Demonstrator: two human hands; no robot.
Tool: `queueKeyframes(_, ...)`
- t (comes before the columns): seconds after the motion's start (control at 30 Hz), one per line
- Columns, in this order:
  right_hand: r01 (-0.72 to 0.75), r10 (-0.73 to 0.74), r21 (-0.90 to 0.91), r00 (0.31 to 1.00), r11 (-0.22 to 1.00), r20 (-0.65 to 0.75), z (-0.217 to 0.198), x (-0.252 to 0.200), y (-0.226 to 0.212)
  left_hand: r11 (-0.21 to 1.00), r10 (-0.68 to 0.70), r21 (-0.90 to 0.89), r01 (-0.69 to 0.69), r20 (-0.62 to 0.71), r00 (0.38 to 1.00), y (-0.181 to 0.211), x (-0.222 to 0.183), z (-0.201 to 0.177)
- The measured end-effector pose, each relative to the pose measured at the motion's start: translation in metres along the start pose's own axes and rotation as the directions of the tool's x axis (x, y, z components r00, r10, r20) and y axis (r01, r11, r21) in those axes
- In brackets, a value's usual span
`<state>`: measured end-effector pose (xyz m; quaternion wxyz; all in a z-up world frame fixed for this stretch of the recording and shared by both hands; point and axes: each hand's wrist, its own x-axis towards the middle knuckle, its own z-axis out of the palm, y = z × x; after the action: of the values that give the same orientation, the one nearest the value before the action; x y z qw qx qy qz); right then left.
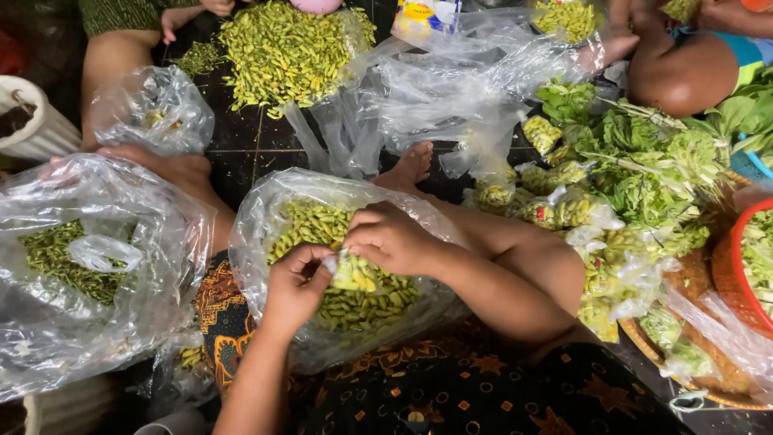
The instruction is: The person puts green buds or flowers into small plastic bags by hand and seals the bags.
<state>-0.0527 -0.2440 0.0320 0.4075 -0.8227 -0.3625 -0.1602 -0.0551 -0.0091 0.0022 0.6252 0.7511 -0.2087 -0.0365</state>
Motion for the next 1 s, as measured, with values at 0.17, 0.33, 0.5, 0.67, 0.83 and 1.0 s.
queueKeyframes(0.17,0.121,-0.150,-0.305,0.986,0.945,-0.073,0.035,-0.015,0.018,0.983,-0.172,-0.074,0.167,-0.075,0.982,-0.022,-0.010,0.018)
queueKeyframes(0.33,0.004,-0.090,-0.454,0.982,0.891,-0.166,0.058,-0.029,0.005,0.985,-0.157,-0.101,0.139,-0.207,0.966,-0.057,-0.018,0.034)
queueKeyframes(0.5,-0.222,0.171,-0.244,0.961,0.944,-0.216,0.110,-0.060,0.023,0.884,-0.427,-0.350,0.310,-0.329,0.842,-0.070,-0.025,0.065)
queueKeyframes(0.67,-0.304,0.271,-0.076,0.917,0.950,-0.292,0.100,-0.055,0.027,0.858,-0.460,-0.393,0.330,-0.302,0.835,-0.062,-0.030,0.075)
queueKeyframes(0.83,-0.450,0.410,-0.024,0.835,0.893,-0.367,0.088,-0.048,0.025,0.989,-0.142,-0.010,0.144,-0.264,0.954,-0.063,-0.026,0.055)
queueKeyframes(1.0,-0.403,0.408,0.068,0.894,0.913,-0.185,0.077,-0.039,0.011,0.867,-0.396,-0.329,0.374,-0.002,0.918,-0.045,-0.029,0.035)
